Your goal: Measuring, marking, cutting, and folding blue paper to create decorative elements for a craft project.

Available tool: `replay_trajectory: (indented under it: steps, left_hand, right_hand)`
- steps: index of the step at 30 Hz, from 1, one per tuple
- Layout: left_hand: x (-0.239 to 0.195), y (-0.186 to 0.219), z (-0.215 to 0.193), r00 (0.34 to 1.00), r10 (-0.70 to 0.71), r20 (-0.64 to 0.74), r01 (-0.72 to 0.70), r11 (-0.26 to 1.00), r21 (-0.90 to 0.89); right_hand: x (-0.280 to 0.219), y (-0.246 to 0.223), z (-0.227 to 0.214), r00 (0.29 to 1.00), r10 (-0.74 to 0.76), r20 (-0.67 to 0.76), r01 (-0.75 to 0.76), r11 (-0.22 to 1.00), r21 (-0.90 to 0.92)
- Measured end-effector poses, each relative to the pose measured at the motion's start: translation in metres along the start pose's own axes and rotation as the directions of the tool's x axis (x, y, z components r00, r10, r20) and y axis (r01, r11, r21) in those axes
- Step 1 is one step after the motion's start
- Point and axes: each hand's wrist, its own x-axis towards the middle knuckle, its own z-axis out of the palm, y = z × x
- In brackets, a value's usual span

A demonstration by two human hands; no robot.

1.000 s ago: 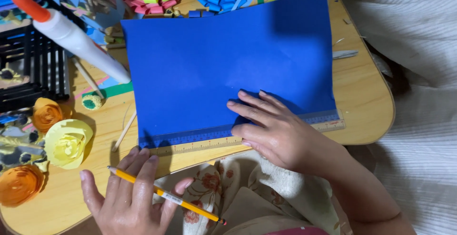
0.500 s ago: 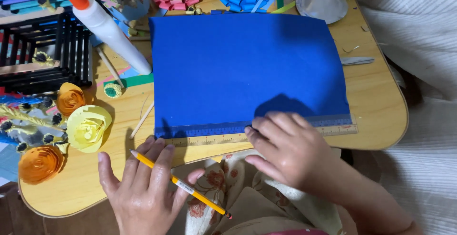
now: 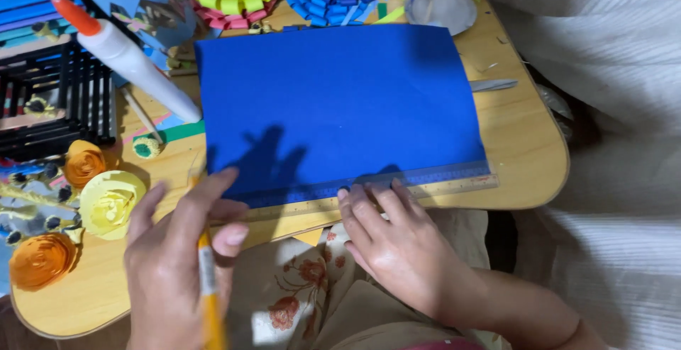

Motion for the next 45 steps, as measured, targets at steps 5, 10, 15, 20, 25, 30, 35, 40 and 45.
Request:
replay_trajectory:
  steps: [5, 10, 15, 20, 25, 30, 35, 40, 45]
  left_hand:
    - [0.077, 0.045, 0.022, 0.945, 0.247, 0.215, 0.014, 0.624, -0.781]
    - [0.114, 0.082, 0.108, 0.876, 0.272, 0.398, 0.240, 0.471, -0.849]
    - [0.127, 0.119, 0.155, 0.838, 0.270, 0.475, 0.379, 0.340, -0.861]
    - [0.130, 0.132, 0.159, 0.822, 0.363, 0.439, 0.208, 0.525, -0.825]
    - [0.131, 0.137, 0.164, 0.799, 0.359, 0.482, 0.249, 0.532, -0.809]
    - [0.131, 0.139, 0.166, 0.799, 0.336, 0.499, 0.275, 0.533, -0.800]
    - [0.132, 0.139, 0.164, 0.811, 0.324, 0.486, 0.254, 0.553, -0.793]
    - [0.131, 0.138, 0.166, 0.810, 0.347, 0.472, 0.235, 0.546, -0.804]
    - [0.134, 0.139, 0.164, 0.808, 0.367, 0.462, 0.211, 0.551, -0.807]
  right_hand:
    - [-0.006, -0.006, 0.000, 0.990, 0.126, 0.064, -0.133, 0.984, 0.121]
    - [-0.007, -0.010, 0.005, 0.986, 0.163, 0.018, -0.164, 0.982, 0.096]
    - [-0.005, -0.009, 0.000, 0.981, 0.189, -0.049, -0.185, 0.980, 0.065]
    - [-0.008, -0.009, -0.001, 0.982, 0.187, -0.004, -0.186, 0.977, 0.103]
    - [-0.009, -0.010, 0.000, 0.981, 0.192, -0.003, -0.191, 0.976, 0.102]
    - [-0.009, -0.009, 0.000, 0.981, 0.193, -0.017, -0.189, 0.973, 0.129]
    - [-0.009, -0.010, 0.000, 0.980, 0.198, 0.001, -0.195, 0.968, 0.156]
    - [-0.010, -0.010, 0.000, 0.981, 0.193, 0.008, -0.192, 0.974, 0.122]
    - [-0.008, -0.009, -0.001, 0.981, 0.193, 0.000, -0.191, 0.974, 0.124]
